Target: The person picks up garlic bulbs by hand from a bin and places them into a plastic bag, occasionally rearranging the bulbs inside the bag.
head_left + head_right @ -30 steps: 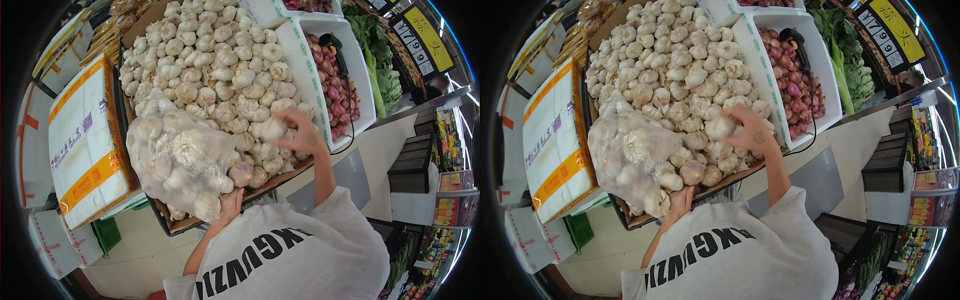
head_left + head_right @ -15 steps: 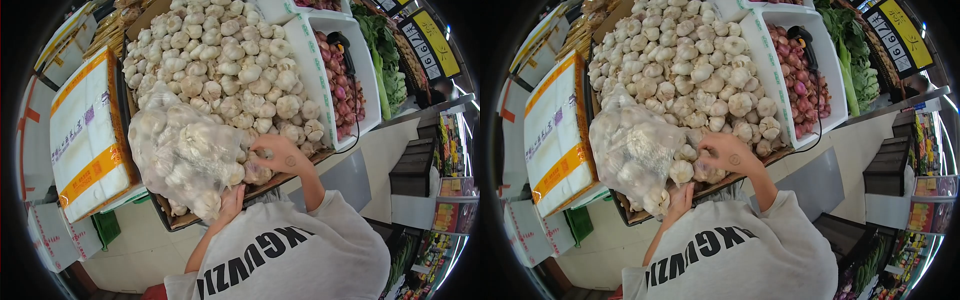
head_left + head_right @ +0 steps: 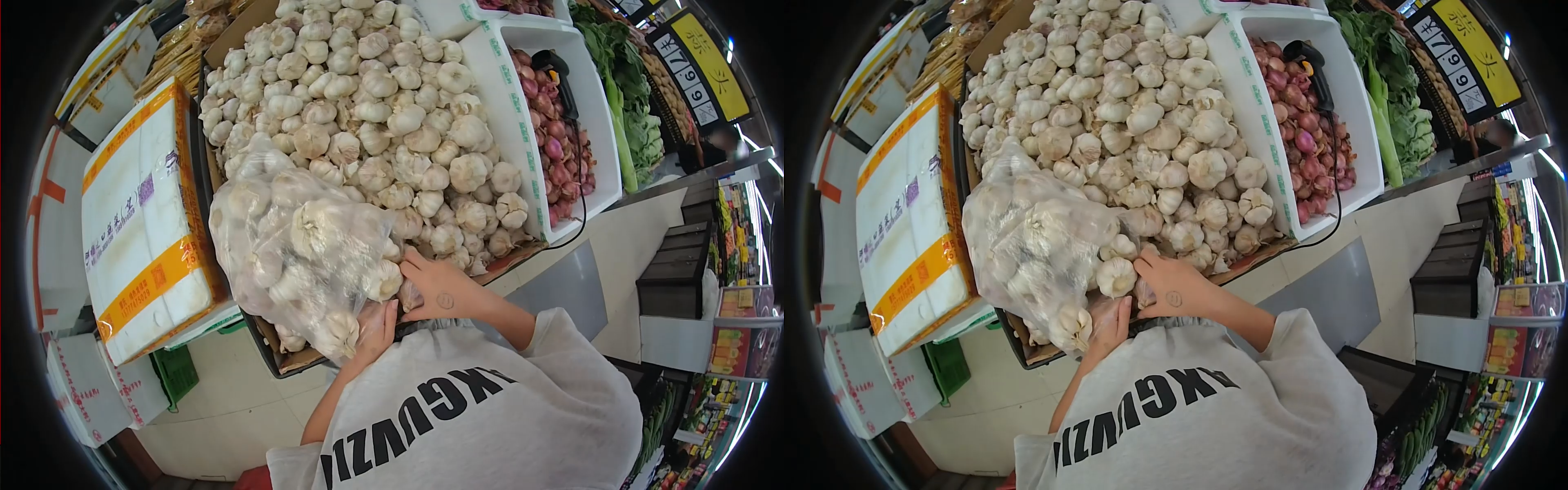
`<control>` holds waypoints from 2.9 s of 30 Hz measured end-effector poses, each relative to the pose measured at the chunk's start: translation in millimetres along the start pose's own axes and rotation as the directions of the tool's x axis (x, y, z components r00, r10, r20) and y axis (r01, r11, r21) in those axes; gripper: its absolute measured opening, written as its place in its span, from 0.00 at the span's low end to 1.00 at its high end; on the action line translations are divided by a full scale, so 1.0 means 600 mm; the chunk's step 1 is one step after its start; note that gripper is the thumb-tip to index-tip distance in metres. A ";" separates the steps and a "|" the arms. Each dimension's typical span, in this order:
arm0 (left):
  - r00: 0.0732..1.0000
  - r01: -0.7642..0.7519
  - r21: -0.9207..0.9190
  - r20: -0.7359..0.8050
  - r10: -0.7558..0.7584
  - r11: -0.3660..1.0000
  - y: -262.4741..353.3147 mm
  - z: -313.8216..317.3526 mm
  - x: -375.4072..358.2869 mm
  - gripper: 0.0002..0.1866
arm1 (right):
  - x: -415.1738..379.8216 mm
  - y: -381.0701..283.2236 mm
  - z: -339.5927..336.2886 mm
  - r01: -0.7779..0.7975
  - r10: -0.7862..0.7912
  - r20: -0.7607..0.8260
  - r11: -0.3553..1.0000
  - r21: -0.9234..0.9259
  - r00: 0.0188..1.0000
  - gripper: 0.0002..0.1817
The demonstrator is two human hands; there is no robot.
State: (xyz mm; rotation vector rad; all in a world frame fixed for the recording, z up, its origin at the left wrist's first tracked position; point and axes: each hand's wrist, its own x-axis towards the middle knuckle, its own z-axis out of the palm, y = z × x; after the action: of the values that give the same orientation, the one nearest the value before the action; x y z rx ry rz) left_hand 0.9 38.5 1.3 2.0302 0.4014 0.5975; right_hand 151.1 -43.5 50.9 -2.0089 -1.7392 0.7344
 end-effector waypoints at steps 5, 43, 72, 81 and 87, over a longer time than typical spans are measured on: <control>0.999 0.030 -0.002 -0.023 -0.030 1.000 0.008 0.001 0.001 0.13 | 0.005 0.025 -0.012 0.056 -0.045 -0.072 0.986 0.160 0.996 0.26; 0.995 0.100 -0.105 0.013 -0.099 0.989 0.019 -0.011 0.004 0.10 | 0.087 0.095 -0.168 0.075 0.440 -0.618 0.773 0.630 0.651 0.21; 0.994 0.023 0.000 -0.110 -0.023 1.000 -0.024 0.023 -0.050 0.14 | 0.079 -0.097 -0.020 0.190 -0.202 0.034 0.957 0.217 0.979 0.21; 0.959 0.262 0.016 0.104 -0.263 0.965 -0.010 0.004 -0.053 0.15 | 0.088 -0.105 -0.025 0.043 -0.092 0.130 0.941 0.336 0.987 0.23; 0.970 0.214 -0.122 0.144 -0.196 0.969 0.013 -0.017 -0.005 0.15 | 0.072 0.036 -0.107 -0.054 0.053 0.025 0.689 0.723 0.998 0.22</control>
State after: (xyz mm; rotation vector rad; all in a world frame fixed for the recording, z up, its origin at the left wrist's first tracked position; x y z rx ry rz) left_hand -6.8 40.6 11.7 1.8564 0.4724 0.3519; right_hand 211.4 -1.2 82.9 -1.4837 -1.1022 1.2129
